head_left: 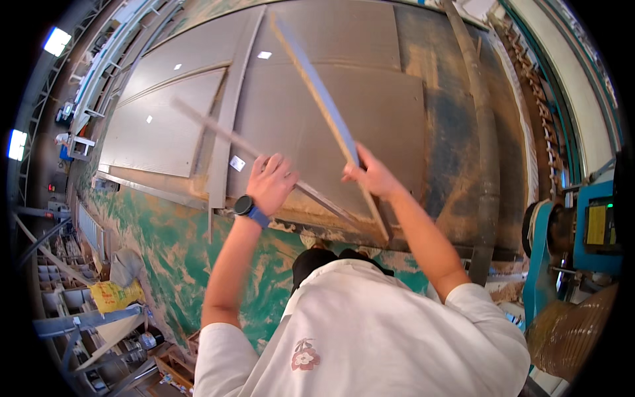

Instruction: The person sits on a chair and then stands to handle large wood panels in a workshop. They apply labels to the panels, use a yellow air hose to blow dust off the surface, and move the panels between a CNC machine and a workbench.

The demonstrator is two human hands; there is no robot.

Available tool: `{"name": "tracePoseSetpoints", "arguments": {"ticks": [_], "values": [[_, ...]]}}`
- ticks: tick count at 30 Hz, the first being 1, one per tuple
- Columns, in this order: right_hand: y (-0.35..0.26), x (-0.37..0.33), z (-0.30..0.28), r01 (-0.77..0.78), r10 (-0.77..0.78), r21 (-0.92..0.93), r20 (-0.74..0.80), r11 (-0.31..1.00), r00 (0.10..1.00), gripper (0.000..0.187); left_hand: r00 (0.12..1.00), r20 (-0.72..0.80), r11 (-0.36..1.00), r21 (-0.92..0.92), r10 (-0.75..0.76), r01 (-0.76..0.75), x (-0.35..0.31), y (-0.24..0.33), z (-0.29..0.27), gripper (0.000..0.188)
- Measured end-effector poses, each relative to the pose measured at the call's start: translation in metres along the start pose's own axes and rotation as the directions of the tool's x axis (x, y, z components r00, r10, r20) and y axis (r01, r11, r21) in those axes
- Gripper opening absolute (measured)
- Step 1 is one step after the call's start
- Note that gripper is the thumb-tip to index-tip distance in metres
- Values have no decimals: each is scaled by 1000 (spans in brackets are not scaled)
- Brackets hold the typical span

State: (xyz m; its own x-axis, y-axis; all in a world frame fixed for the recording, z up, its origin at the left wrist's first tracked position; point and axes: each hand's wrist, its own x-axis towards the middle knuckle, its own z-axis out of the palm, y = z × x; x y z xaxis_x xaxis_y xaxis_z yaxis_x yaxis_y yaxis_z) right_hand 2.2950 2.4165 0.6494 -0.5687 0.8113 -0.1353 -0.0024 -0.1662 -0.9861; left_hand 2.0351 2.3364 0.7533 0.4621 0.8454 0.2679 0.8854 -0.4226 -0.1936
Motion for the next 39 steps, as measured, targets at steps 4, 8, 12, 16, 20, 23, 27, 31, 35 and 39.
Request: {"name": "tracePoseSetpoints", "arguments": {"ticks": [4,8,12,16,20,23,27,31,35,39], "values": [[11,27,72,-34,19,171,89,985,996,81,536,-213,513,-693,-817,507,24,0,95,48],[42,77,141,-32,-6,224,168,974,986,99,462,713,-757,-641,-528,125,-7,-17,155,61],[36,94,191,-34,-15,212,226,977,974,98,384,610,-465,-786,-693,409,-13,-58,141,55],[38,114,237,29,-11,-108,168,994,986,91,401,289,36,-772,-869,635,-42,-164,165,54],[51,98,241,5,18,-325,65,946,998,80,388,319,288,-318,-865,903,-50,-253,174,79],[71,56,223,-107,82,-300,-95,948,992,73,314,491,269,-162,-813,949,-54,-261,175,96],[80,-15,204,-238,183,-178,-282,955,942,66,276,449,314,11,-850,949,-71,-264,211,102],[102,-78,196,-318,293,36,-491,948,820,61,329,450,337,-64,-830,939,-64,-255,209,94],[109,-114,212,-275,331,187,-599,943,729,51,345,501,353,-82,-794,932,-44,-217,177,91],[95,-134,233,-343,270,1,-619,939,737,50,461,371,490,-19,-806,872,-56,-193,219,89]]}}
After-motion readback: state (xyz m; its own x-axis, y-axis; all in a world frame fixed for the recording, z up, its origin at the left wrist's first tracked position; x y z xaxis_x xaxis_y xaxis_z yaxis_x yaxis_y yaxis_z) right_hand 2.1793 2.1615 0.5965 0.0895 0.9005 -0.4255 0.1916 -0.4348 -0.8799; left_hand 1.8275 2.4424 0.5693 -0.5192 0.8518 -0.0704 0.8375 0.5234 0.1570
